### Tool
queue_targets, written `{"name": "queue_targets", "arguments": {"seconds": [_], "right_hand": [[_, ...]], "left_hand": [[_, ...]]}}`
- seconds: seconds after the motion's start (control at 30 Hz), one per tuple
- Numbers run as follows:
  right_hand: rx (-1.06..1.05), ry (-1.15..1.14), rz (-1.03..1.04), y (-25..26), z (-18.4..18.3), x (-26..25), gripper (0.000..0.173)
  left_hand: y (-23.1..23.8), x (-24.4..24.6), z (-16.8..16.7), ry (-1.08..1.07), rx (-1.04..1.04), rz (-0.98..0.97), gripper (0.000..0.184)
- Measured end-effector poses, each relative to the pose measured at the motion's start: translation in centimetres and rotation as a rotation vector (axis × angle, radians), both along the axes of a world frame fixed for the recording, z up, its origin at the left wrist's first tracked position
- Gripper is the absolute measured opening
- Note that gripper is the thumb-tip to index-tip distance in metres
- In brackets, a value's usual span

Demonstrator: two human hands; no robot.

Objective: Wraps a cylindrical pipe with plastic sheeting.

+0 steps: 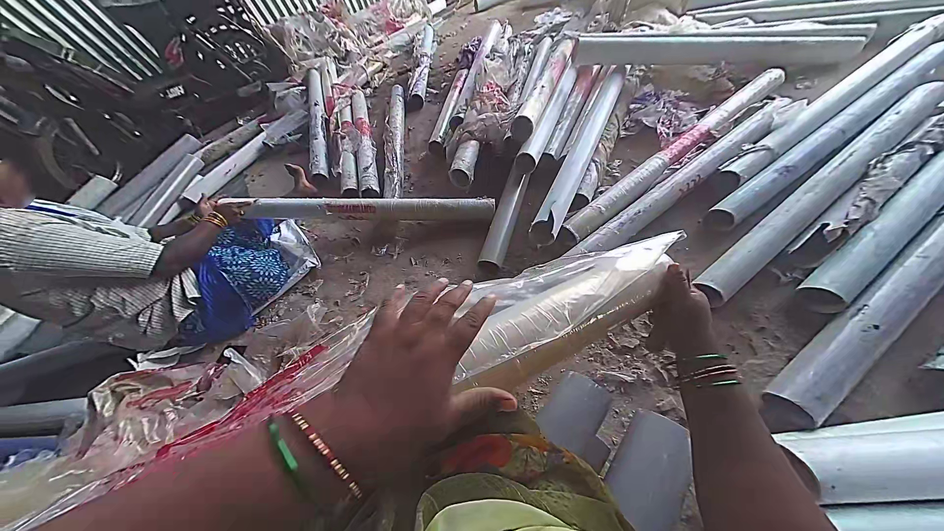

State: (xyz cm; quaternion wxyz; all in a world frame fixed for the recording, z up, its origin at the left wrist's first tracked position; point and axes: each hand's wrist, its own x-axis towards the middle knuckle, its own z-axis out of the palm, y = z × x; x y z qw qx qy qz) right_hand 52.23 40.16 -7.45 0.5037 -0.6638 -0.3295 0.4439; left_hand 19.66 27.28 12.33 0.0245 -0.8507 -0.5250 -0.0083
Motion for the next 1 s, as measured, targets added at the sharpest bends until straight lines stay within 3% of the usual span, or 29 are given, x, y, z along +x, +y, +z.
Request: {"name": "queue_targets", "arguments": {"seconds": [0.1,0.17,0.23,0.33,0.4,0.57,0.77,0.9,1.0], "right_hand": [[0.012,0.004,-0.046,-0.1,-0.3,-0.2,0.051],[0.052,0.012,-0.092,-0.2,-1.0,-0.3,0.050],[0.090,-0.018,-0.133,-0.3,-1.4,-0.2,0.048],[0.114,-0.114,-0.175,-0.6,-1.9,0.3,0.053],[0.117,-0.162,-0.176,-0.4,-2.5,1.1,0.058],[0.208,-0.153,-0.177,-0.9,-1.8,1.3,0.045],[0.308,-0.074,-0.184,-2.3,-1.8,-0.7,0.041],[0.332,0.009,-0.223,-2.4,-1.3,-1.1,0.037],[0.414,0.042,-0.240,-2.1,-3.8,0.9,0.037]], "left_hand": [[4.4,4.2,0.3,0.199,-0.481,0.195,0.101],[6.5,5.8,-0.1,0.245,-0.602,0.219,0.095],[7.2,5.8,-0.8,0.226,-0.575,0.106,0.075],[7.4,2.9,-4.3,0.018,-0.108,-0.272,0.052],[8.3,1.6,-5.3,-0.037,0.032,-0.339,0.050],[13.4,-4.9,-4.3,0.050,0.012,-0.178,0.047],[14.1,-9.5,-9.0,0.031,-0.290,-0.006,0.051],[15.3,-8.5,-5.4,-0.073,-0.510,0.202,0.054],[16.3,-11.0,-2.2,-0.276,-0.342,0.260,0.059]]}}
